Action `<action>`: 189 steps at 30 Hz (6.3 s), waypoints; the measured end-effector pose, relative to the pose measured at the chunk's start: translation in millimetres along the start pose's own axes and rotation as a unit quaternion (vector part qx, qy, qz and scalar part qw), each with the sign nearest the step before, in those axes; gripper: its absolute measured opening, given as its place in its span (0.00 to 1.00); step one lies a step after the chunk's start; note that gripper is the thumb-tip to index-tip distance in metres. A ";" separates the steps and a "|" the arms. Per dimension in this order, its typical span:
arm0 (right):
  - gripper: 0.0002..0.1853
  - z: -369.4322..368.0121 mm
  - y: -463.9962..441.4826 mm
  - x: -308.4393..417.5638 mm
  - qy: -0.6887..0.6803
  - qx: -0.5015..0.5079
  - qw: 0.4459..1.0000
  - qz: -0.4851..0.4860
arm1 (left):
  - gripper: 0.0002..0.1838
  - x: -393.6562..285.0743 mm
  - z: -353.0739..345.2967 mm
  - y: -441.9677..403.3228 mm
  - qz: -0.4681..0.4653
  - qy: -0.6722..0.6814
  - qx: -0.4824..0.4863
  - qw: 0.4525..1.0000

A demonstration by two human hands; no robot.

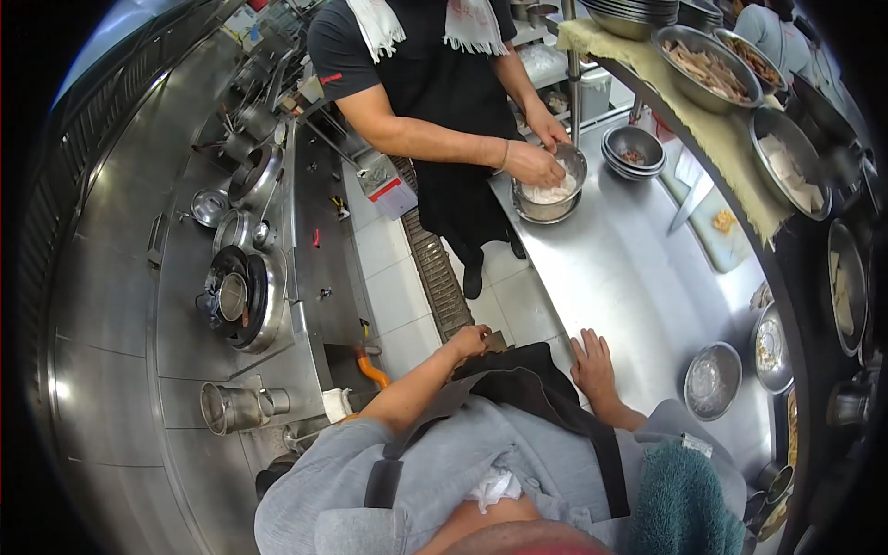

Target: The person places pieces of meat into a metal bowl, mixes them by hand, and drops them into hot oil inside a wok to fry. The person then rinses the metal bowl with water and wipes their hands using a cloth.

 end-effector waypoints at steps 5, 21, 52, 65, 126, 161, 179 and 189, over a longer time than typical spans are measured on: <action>0.30 0.4 -0.9 -0.1 0.000 0.006 1.000 -0.009 | 0.22 36.7 -29.9 4.1 -0.021 -0.041 0.034 0.998; 0.30 -0.3 0.4 2.5 0.007 0.022 1.000 0.000 | 0.10 173.9 -129.8 199.5 0.307 0.058 0.033 0.949; 0.14 103.8 108.5 -192.4 -0.338 -0.514 0.551 -0.564 | 0.16 236.7 -68.7 44.9 -0.129 -0.163 0.025 0.978; 0.14 -43.0 -104.4 100.9 -0.344 -0.041 0.865 -0.363 | 0.13 323.5 -2.9 144.7 0.218 0.321 -0.033 0.921; 0.13 -235.6 -660.2 382.9 -0.321 -0.068 0.872 -0.362 | 0.19 267.1 739.2 -456.0 -0.325 0.083 -0.247 0.909; 0.13 -238.2 -714.4 380.7 -0.323 -0.263 0.756 -0.505 | 0.32 205.8 730.5 -790.8 -0.160 -0.342 -0.026 0.926; 0.10 -231.8 -704.2 349.4 -0.329 -0.197 0.795 -0.471 | 0.28 248.2 764.6 -794.5 -0.039 -0.159 -0.092 0.982; 0.10 -218.5 -714.6 348.2 -0.327 -0.173 0.797 -0.477 | 0.19 260.8 728.5 -830.1 -0.095 -0.172 0.141 0.970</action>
Point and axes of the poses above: each hand's wrist, its own y-axis away from the middle knuckle, its own z-axis out of the back of the hand, x = y × z, the point moved 4 cm from there along -y, towards the middle knuckle, and after that the axes turned 15 degrees about -z, right-handed, at the moved point
